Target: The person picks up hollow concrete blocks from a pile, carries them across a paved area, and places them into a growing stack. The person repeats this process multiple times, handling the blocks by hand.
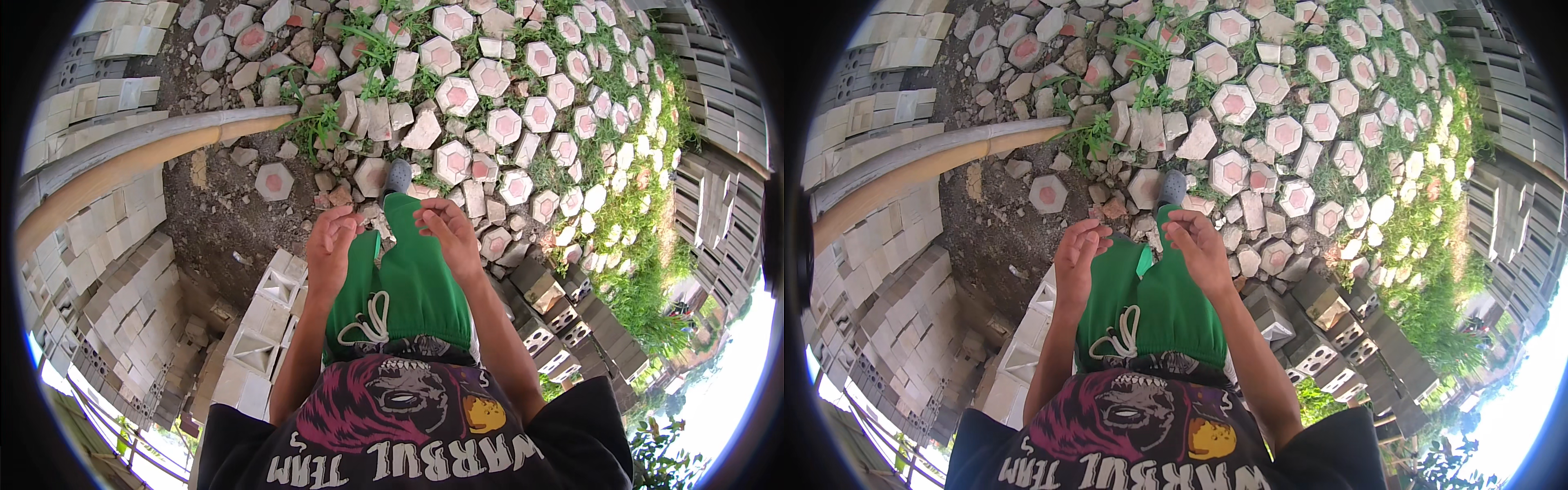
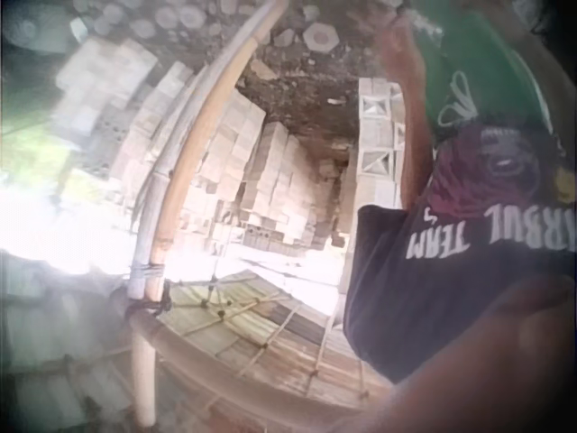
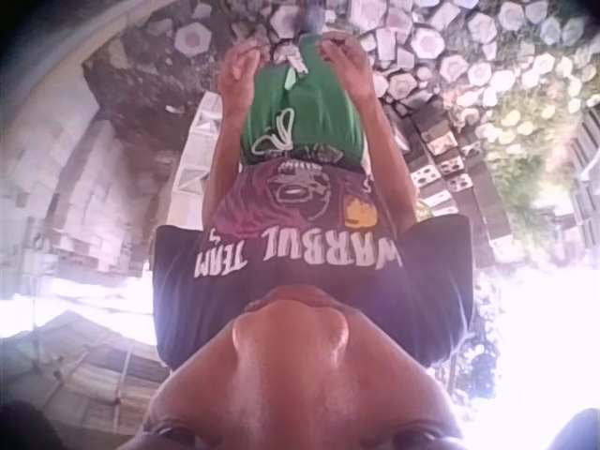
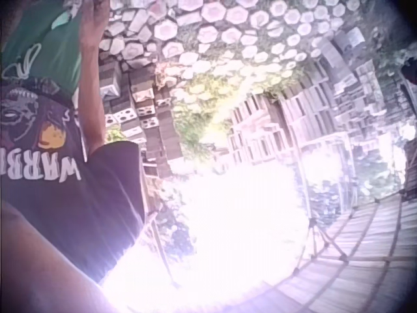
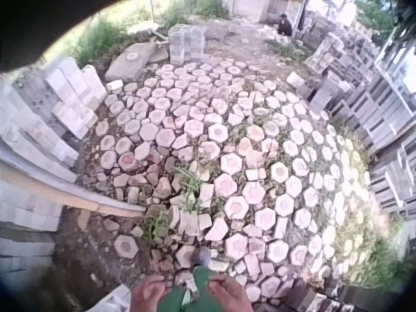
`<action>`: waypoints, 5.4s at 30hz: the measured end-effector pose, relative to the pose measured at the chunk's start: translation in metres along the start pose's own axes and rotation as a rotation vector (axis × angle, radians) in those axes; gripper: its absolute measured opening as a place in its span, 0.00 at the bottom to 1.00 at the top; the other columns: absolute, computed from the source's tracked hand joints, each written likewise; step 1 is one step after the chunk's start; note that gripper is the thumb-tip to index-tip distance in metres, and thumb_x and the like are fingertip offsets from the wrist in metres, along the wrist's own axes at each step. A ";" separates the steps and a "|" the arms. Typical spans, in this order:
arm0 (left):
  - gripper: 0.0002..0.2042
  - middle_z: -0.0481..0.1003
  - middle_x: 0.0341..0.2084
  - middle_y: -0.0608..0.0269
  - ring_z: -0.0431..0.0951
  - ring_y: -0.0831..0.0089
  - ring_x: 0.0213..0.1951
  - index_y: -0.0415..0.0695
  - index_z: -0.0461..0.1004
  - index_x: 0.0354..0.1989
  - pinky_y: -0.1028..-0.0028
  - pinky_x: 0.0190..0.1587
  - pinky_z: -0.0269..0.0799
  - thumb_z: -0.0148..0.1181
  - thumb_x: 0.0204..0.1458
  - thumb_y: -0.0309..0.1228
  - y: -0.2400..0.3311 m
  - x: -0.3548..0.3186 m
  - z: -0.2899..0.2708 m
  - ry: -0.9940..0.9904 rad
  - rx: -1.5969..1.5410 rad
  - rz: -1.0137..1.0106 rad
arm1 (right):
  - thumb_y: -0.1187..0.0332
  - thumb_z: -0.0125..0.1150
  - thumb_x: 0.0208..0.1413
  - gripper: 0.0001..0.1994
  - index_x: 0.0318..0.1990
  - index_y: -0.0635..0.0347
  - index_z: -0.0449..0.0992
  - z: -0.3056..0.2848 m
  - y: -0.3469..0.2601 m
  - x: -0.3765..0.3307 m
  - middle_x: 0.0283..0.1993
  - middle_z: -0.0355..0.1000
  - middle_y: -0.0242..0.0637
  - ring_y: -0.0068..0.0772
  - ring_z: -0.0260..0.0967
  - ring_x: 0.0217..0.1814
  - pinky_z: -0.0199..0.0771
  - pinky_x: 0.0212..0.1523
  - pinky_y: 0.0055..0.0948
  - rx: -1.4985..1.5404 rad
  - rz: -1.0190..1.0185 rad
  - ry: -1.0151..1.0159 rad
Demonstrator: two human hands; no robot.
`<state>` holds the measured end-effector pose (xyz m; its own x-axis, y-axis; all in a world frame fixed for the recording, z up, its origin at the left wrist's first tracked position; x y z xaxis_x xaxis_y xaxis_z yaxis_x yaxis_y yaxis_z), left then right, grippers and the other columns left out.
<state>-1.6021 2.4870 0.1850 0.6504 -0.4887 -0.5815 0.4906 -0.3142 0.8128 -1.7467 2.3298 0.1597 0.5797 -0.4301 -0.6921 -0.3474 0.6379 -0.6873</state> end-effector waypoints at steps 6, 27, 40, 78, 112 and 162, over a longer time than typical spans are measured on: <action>0.13 0.77 0.39 0.57 0.76 0.73 0.40 0.40 0.68 0.50 0.72 0.47 0.69 0.51 0.61 0.34 0.032 0.019 0.030 -0.059 0.055 0.056 | 0.65 0.54 0.62 0.16 0.51 0.66 0.67 -0.017 -0.037 0.012 0.43 0.73 0.37 0.24 0.69 0.44 0.69 0.45 0.25 0.062 -0.047 0.023; 0.13 0.76 0.40 0.60 0.75 0.75 0.39 0.41 0.69 0.50 0.75 0.43 0.67 0.53 0.61 0.34 0.210 0.170 0.115 -0.463 0.079 0.254 | 0.69 0.52 0.62 0.12 0.50 0.64 0.70 0.002 -0.216 0.077 0.42 0.74 0.36 0.24 0.71 0.42 0.71 0.42 0.24 0.143 -0.250 0.235; 0.10 0.76 0.34 0.64 0.72 0.81 0.32 0.41 0.69 0.47 0.80 0.36 0.67 0.54 0.60 0.31 0.260 0.223 0.153 -0.554 0.086 0.192 | 0.68 0.51 0.63 0.12 0.50 0.63 0.69 0.003 -0.279 0.118 0.44 0.74 0.37 0.26 0.71 0.44 0.72 0.45 0.27 0.288 -0.401 0.234; 0.08 0.59 0.17 0.81 0.54 0.91 0.20 0.40 0.71 0.34 0.83 0.21 0.46 0.56 0.59 0.32 0.380 0.467 0.372 -0.141 0.023 0.240 | 0.67 0.52 0.63 0.12 0.49 0.63 0.69 -0.163 -0.546 0.391 0.42 0.74 0.38 0.27 0.72 0.42 0.72 0.42 0.27 0.007 -0.278 -0.144; 0.07 0.66 0.21 0.78 0.60 0.91 0.23 0.40 0.70 0.35 0.85 0.24 0.52 0.54 0.61 0.31 0.613 0.802 0.328 -0.107 -0.129 0.188 | 0.65 0.52 0.63 0.13 0.50 0.63 0.70 -0.018 -0.809 0.699 0.43 0.73 0.36 0.26 0.71 0.44 0.72 0.44 0.26 -0.087 -0.281 -0.181; 0.12 0.74 0.27 0.68 0.67 0.86 0.23 0.40 0.73 0.47 0.83 0.27 0.62 0.46 0.63 0.31 0.975 1.198 0.266 -0.008 -0.218 0.293 | 0.58 0.58 0.61 0.21 0.17 0.59 0.69 0.158 -1.182 1.057 0.21 0.68 0.29 0.20 0.68 0.29 0.66 0.34 0.21 -0.247 -0.275 -0.100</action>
<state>-0.4991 1.3790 0.2902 0.7774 -0.5391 -0.3241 0.3967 0.0202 0.9177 -0.6066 1.2225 0.2749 0.7407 -0.4915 -0.4579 -0.3292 0.3286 -0.8852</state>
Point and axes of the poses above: each hand's wrist, its own x-axis towards the middle knuckle, its own z-axis out of the palm, y = z × x, the point moved 5 cm from there along x, towards the middle knuckle
